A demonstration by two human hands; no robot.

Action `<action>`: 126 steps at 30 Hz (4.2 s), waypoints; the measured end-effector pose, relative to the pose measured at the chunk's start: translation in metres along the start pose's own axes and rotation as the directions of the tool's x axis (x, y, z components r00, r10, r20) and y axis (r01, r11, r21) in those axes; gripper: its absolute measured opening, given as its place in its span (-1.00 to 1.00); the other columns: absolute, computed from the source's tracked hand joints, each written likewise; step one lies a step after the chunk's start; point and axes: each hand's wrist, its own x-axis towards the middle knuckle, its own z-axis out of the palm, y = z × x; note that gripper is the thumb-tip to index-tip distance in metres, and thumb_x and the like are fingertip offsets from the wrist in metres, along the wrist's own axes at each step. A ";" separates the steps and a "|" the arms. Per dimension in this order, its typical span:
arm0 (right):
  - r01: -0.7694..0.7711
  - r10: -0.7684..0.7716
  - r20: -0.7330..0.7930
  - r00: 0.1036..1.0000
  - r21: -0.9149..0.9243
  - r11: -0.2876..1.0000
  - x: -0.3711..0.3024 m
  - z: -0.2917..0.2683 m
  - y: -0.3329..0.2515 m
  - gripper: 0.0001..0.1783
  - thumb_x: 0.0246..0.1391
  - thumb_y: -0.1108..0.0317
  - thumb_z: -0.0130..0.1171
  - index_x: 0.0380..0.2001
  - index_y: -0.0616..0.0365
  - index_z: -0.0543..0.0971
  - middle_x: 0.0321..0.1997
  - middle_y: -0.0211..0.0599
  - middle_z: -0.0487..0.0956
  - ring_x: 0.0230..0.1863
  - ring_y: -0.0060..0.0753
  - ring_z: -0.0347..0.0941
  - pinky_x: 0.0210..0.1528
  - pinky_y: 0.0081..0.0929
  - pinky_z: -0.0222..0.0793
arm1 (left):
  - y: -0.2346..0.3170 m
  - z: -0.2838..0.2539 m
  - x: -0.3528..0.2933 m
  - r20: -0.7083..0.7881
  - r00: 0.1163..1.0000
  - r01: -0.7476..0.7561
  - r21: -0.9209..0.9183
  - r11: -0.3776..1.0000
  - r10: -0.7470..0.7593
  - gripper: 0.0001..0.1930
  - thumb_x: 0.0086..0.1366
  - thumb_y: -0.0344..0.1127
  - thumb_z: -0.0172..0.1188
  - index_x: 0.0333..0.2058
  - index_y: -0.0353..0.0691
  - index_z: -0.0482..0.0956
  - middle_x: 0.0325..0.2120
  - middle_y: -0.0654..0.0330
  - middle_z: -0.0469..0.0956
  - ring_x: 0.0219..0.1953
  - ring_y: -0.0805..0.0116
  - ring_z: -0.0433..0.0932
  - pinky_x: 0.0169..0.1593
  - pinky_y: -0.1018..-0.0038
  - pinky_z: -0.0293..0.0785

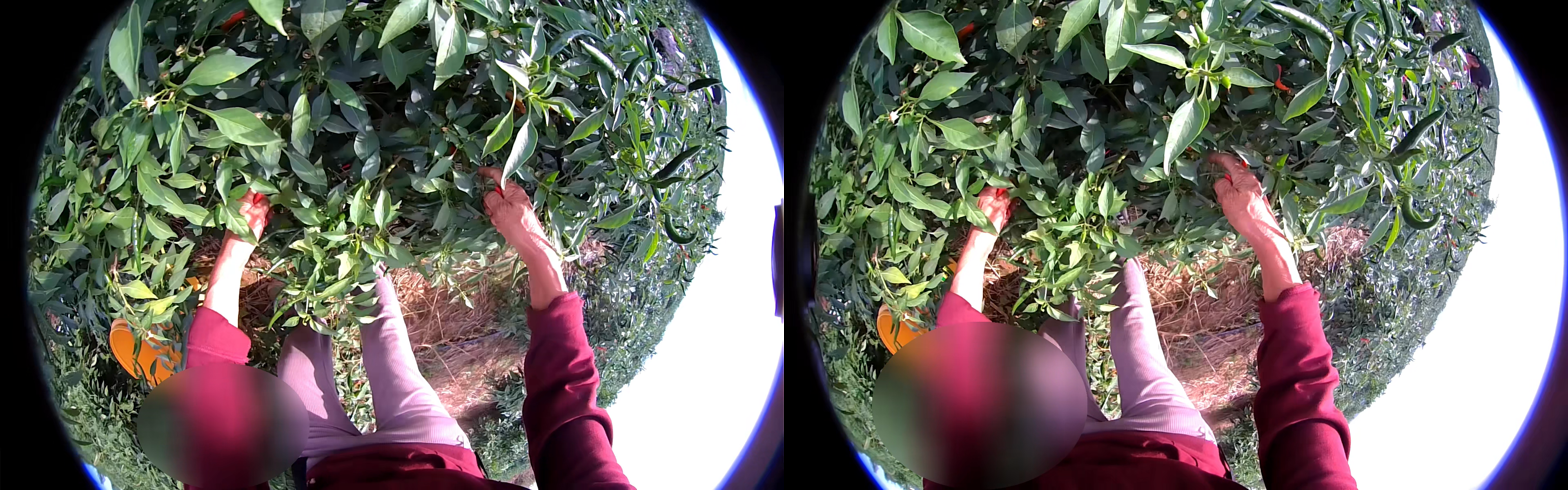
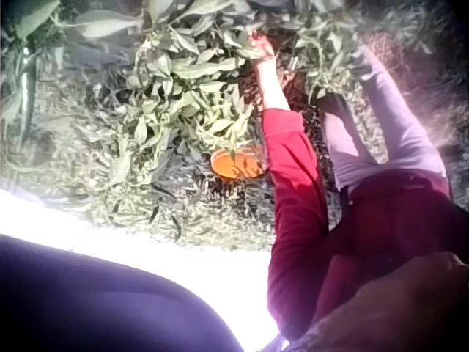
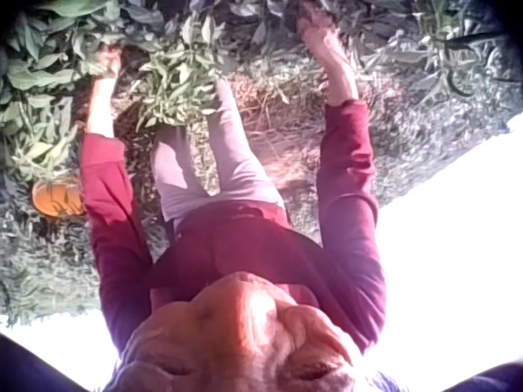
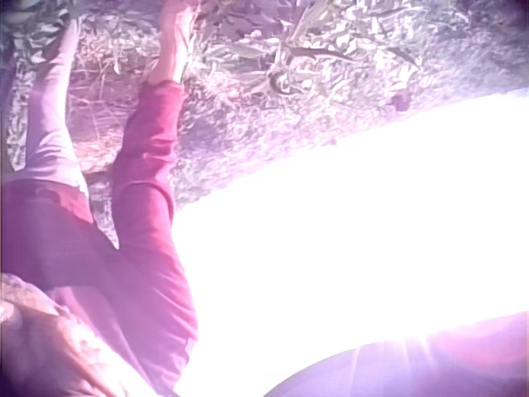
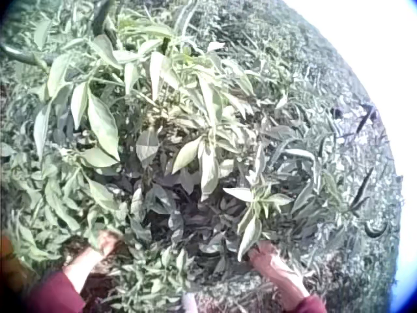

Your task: The person harvests ripe red chili peppers from green plants in an outdoor field. They use both hands to pluck the peppers and place them into a yellow bucket on the ground.

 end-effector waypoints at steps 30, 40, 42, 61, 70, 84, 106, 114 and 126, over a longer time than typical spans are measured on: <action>0.261 -0.308 0.184 0.933 0.241 0.935 -0.036 -0.007 0.025 -0.75 0.10 0.43 -0.09 -0.14 0.18 0.43 -0.66 -0.47 0.29 -0.71 -0.56 0.16 -0.65 -0.58 0.09 | -0.039 0.246 -0.003 -0.005 0.906 0.388 -0.390 0.835 -0.423 -0.73 0.26 -0.10 -0.09 -0.30 -0.17 0.43 -0.45 0.23 0.49 -0.45 0.36 0.45 -0.40 0.44 0.40; -0.015 -0.079 0.057 0.995 0.890 0.456 -0.013 -0.047 0.092 -0.42 -0.02 0.02 0.18 -0.07 0.22 0.36 -0.49 -0.58 0.32 -0.70 -0.81 -0.05 -0.68 -0.79 -0.18 | -0.045 0.237 0.039 0.121 0.930 0.362 -0.476 0.801 -0.348 -0.74 0.22 -0.13 0.00 -0.28 -0.19 0.48 -0.39 0.21 0.51 -0.27 0.31 0.47 -0.21 0.38 0.40; 0.212 -0.130 -0.171 0.977 0.663 0.718 0.004 -0.034 0.147 -0.42 -0.01 0.02 0.17 -0.04 0.21 0.37 -0.44 -0.57 0.38 -0.67 -0.80 0.02 -0.65 -0.79 -0.09 | -0.049 0.243 0.043 0.128 0.931 0.363 -0.446 0.819 -0.343 -0.74 0.22 -0.13 0.01 -0.28 -0.19 0.48 -0.39 0.21 0.51 -0.26 0.31 0.47 -0.21 0.38 0.40; -0.177 0.302 0.023 0.953 0.851 0.495 0.016 -0.001 0.125 -0.73 0.14 0.21 0.01 -0.11 0.03 0.47 -0.56 -0.59 0.40 -0.70 -0.71 0.08 -0.69 -0.69 -0.05 | -0.061 0.191 -0.003 0.108 0.938 0.325 0.068 0.943 -0.331 -0.73 0.22 -0.13 0.01 -0.25 -0.19 0.47 -0.37 0.20 0.50 -0.25 0.31 0.47 -0.20 0.38 0.39; -0.151 0.326 0.008 0.945 0.896 0.418 0.005 0.003 0.119 -0.81 0.10 0.19 0.11 -0.25 -0.01 0.44 -0.60 -0.59 0.36 -0.69 -0.74 0.20 -0.73 -0.73 0.02 | -0.009 0.198 -0.041 0.168 0.974 0.091 0.335 0.938 -0.155 -0.73 0.22 -0.13 0.02 -0.24 -0.19 0.46 -0.36 0.19 0.50 -0.25 0.31 0.47 -0.19 0.39 0.39; -0.213 -0.349 0.096 0.932 0.924 -0.316 0.032 0.039 0.166 -0.44 0.14 0.05 -0.12 0.13 0.14 0.26 0.15 -0.05 0.31 0.16 -0.16 0.24 0.11 -0.14 0.26 | -0.006 0.230 0.024 0.169 0.983 -0.162 0.613 0.773 0.072 -0.72 0.22 -0.13 0.02 -0.22 -0.19 0.46 -0.35 0.18 0.50 -0.24 0.31 0.47 -0.18 0.39 0.38; -0.017 0.154 0.015 0.988 1.000 0.013 0.012 0.051 0.182 -0.70 0.05 0.42 0.07 -0.10 0.11 0.41 -0.15 -0.41 0.47 -0.19 -0.46 0.41 -0.13 -0.47 0.39 | 0.018 0.240 0.079 0.290 0.937 -0.350 0.777 0.522 0.196 -0.70 0.21 -0.13 0.03 -0.18 -0.20 0.44 -0.33 0.17 0.50 -0.23 0.31 0.46 -0.16 0.39 0.37; -0.128 -0.027 0.127 0.992 0.931 -0.342 0.004 0.043 0.147 -0.70 0.04 0.40 0.04 -0.11 0.12 0.41 -0.20 -0.40 0.44 -0.27 -0.51 0.37 -0.20 -0.53 0.39 | 0.014 0.230 0.082 0.284 0.943 -0.333 0.782 0.527 0.174 -0.69 0.21 -0.13 0.03 -0.17 -0.20 0.44 -0.32 0.17 0.50 -0.23 0.31 0.46 -0.15 0.39 0.37; -0.153 -0.061 0.140 0.988 0.893 -0.423 0.007 0.040 0.119 -0.72 0.05 0.37 0.00 -0.13 0.13 0.41 -0.24 -0.40 0.41 -0.35 -0.57 0.32 -0.28 -0.60 0.39 | 0.012 0.222 0.084 0.283 0.944 -0.331 0.792 0.513 0.171 -0.68 0.21 -0.13 0.04 -0.16 -0.20 0.43 -0.31 0.16 0.49 -0.22 0.31 0.46 -0.14 0.39 0.36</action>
